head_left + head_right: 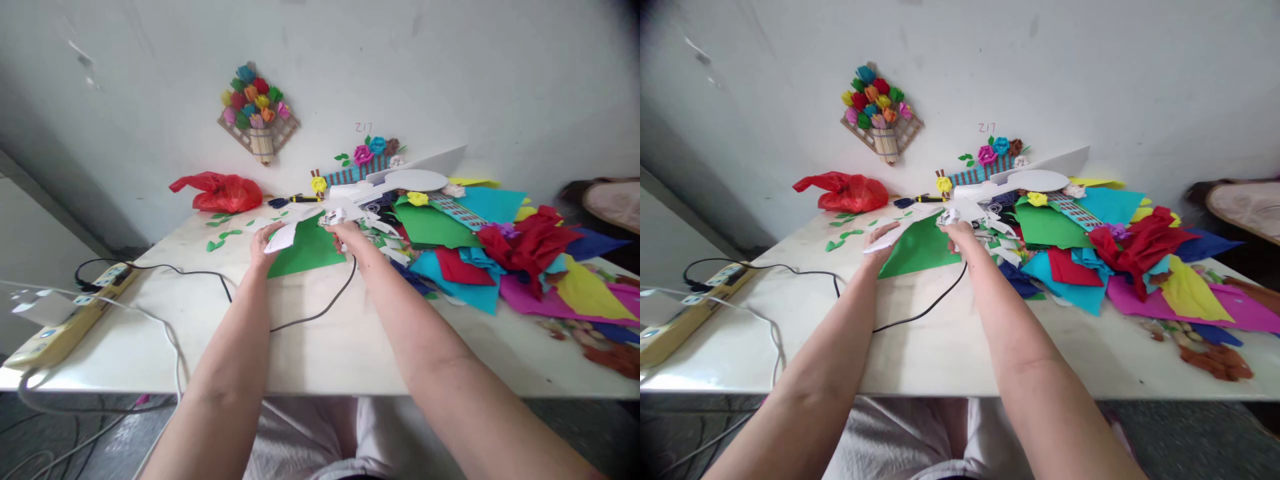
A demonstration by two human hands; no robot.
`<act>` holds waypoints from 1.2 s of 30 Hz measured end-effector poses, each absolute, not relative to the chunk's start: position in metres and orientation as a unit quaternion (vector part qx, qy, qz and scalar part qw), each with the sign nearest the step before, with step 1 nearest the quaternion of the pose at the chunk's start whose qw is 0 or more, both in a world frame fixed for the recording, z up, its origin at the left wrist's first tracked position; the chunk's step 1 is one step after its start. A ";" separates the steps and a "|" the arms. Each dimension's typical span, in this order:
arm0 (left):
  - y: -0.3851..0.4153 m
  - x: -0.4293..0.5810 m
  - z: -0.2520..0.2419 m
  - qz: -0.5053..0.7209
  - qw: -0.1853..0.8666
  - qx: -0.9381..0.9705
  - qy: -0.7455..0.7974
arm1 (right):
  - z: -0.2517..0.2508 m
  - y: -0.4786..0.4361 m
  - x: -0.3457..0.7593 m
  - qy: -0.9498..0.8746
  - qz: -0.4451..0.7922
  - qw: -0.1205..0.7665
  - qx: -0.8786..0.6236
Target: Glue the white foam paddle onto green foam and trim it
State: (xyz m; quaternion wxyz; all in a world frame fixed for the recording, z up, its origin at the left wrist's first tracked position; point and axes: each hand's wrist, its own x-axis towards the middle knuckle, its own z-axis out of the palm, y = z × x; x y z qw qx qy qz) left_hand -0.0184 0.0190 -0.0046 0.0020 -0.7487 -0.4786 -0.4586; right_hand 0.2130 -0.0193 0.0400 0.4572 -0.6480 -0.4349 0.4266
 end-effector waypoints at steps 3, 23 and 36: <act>0.018 -0.018 -0.004 -0.457 0.005 -0.747 -0.483 | 0.034 -0.011 0.216 -0.436 0.402 0.452 -0.666; 0.009 -0.014 0.006 -0.437 -0.024 -0.768 -0.467 | 0.013 0.003 0.225 -0.409 0.369 0.497 -0.670; 0.013 -0.021 0.001 -0.437 -0.027 -0.776 -0.455 | 0.016 0.002 0.220 -0.389 0.414 0.517 -0.641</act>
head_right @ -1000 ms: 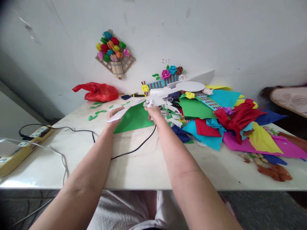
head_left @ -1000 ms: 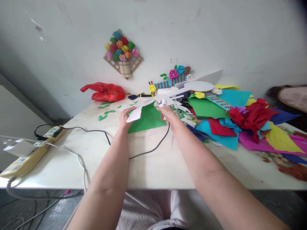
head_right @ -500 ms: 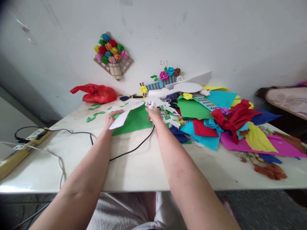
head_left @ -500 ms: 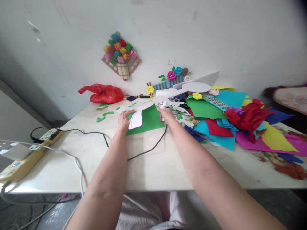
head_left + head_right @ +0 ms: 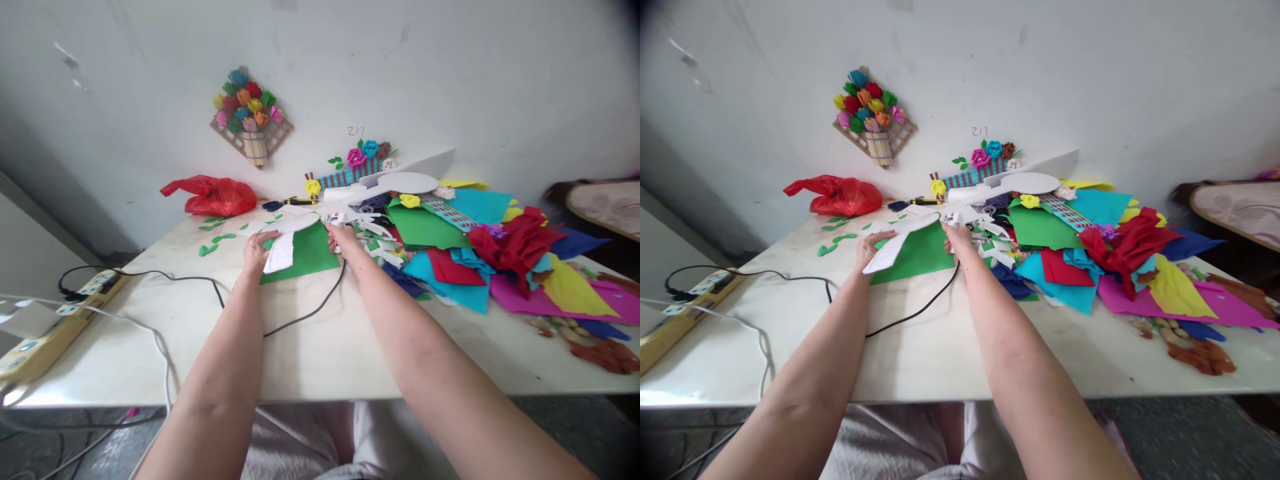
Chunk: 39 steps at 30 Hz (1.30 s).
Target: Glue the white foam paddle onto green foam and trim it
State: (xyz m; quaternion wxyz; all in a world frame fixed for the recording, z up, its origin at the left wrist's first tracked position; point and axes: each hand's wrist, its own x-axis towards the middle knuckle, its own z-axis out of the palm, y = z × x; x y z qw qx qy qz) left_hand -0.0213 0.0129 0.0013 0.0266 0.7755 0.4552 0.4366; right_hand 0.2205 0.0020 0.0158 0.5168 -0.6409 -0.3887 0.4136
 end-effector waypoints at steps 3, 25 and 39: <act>0.015 -0.026 -0.001 0.446 0.046 0.779 0.439 | 0.019 0.001 0.219 -0.379 0.424 0.522 -0.636; 0.014 -0.020 0.000 0.602 0.175 0.650 0.429 | 0.036 0.032 0.220 -0.398 0.410 0.513 -0.640; 0.010 -0.017 0.003 0.605 0.190 0.639 0.434 | 0.042 0.021 0.220 -0.401 0.414 0.505 -0.643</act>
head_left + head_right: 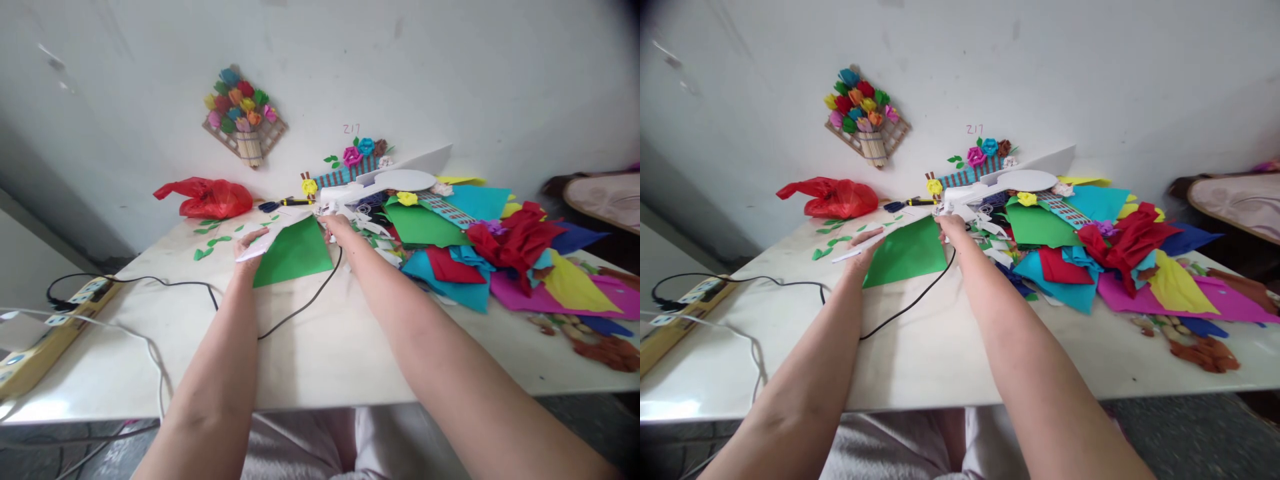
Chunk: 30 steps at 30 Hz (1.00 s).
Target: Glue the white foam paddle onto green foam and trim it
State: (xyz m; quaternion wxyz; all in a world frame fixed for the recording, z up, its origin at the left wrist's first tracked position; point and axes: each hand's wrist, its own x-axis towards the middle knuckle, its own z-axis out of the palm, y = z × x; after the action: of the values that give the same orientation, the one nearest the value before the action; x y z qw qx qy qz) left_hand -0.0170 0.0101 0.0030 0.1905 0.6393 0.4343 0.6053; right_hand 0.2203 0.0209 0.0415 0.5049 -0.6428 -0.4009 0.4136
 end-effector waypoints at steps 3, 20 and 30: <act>0.009 -0.017 0.003 0.607 0.191 0.639 0.432 | 0.041 0.016 0.221 -0.405 0.416 0.497 -0.645; 0.018 -0.020 -0.004 0.598 0.175 0.646 0.441 | 0.050 -0.007 0.220 -0.410 0.456 0.485 -0.623; 0.021 -0.023 -0.008 0.565 0.123 0.694 0.429 | 0.041 -0.013 0.215 -0.433 0.450 0.452 -0.637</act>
State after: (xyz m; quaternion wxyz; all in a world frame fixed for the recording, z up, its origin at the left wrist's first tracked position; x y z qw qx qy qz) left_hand -0.0232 0.0213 -0.0076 0.1225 0.6942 0.4290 0.5648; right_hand 0.2155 -0.0135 0.0413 0.4521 -0.6368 -0.4331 0.4500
